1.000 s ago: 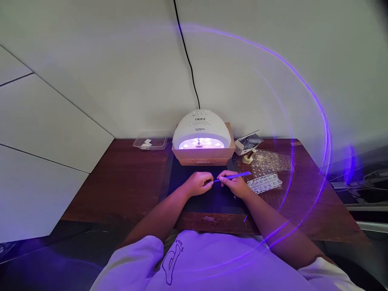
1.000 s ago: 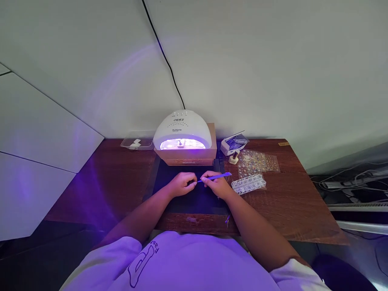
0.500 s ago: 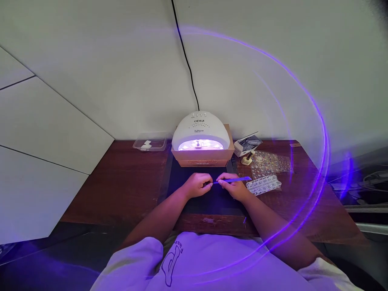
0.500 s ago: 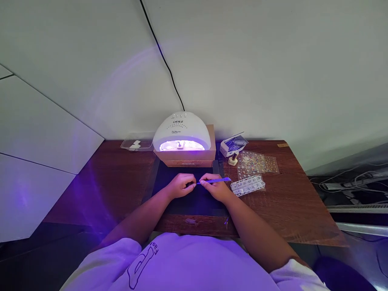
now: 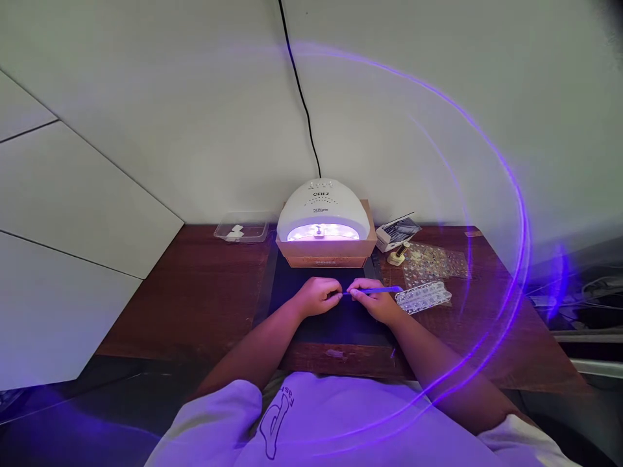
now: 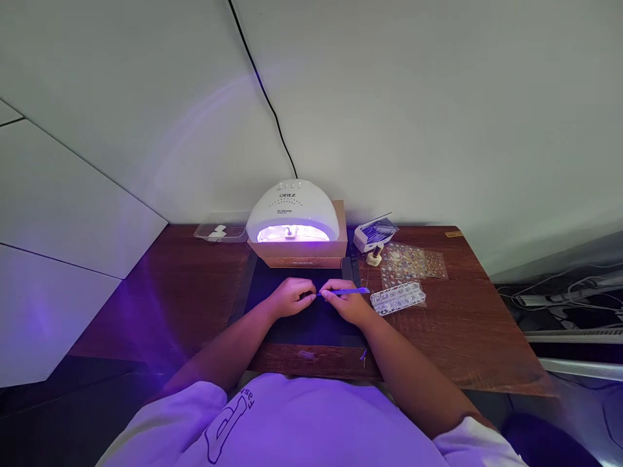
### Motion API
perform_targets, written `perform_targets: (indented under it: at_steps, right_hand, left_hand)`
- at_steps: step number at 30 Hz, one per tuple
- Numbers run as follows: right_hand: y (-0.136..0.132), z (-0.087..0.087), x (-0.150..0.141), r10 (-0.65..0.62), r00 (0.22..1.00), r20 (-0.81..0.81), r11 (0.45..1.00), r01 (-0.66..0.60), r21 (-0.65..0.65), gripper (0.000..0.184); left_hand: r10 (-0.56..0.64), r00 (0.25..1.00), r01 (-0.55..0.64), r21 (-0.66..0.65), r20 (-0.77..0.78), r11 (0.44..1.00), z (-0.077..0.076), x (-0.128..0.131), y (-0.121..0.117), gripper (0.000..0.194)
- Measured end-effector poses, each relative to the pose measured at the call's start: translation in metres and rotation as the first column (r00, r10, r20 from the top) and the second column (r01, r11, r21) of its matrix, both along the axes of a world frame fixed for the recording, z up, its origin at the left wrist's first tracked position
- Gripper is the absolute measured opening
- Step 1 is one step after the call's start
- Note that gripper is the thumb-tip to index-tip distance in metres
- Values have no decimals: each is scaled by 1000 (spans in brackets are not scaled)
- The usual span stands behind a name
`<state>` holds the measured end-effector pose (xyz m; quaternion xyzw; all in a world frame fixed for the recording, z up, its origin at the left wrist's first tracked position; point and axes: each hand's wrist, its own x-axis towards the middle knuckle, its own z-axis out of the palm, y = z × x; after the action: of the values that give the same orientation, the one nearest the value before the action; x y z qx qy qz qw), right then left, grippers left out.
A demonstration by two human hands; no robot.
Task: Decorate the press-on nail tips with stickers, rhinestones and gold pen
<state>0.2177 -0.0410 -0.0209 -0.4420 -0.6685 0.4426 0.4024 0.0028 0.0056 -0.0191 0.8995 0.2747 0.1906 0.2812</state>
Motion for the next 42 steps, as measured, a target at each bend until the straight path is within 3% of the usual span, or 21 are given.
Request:
perform_targets:
  at_steps: [15, 42]
  right_hand:
    - [0, -2, 0, 24, 999, 23, 996, -26, 84, 28]
    - [0, -7, 2, 22, 999, 47, 989, -29, 142, 26]
  left_hand:
    - [30, 997, -29, 9, -65, 1000, -1, 1, 0, 11]
    - [-1, 993, 5, 38, -117, 999, 0, 1, 1, 18]
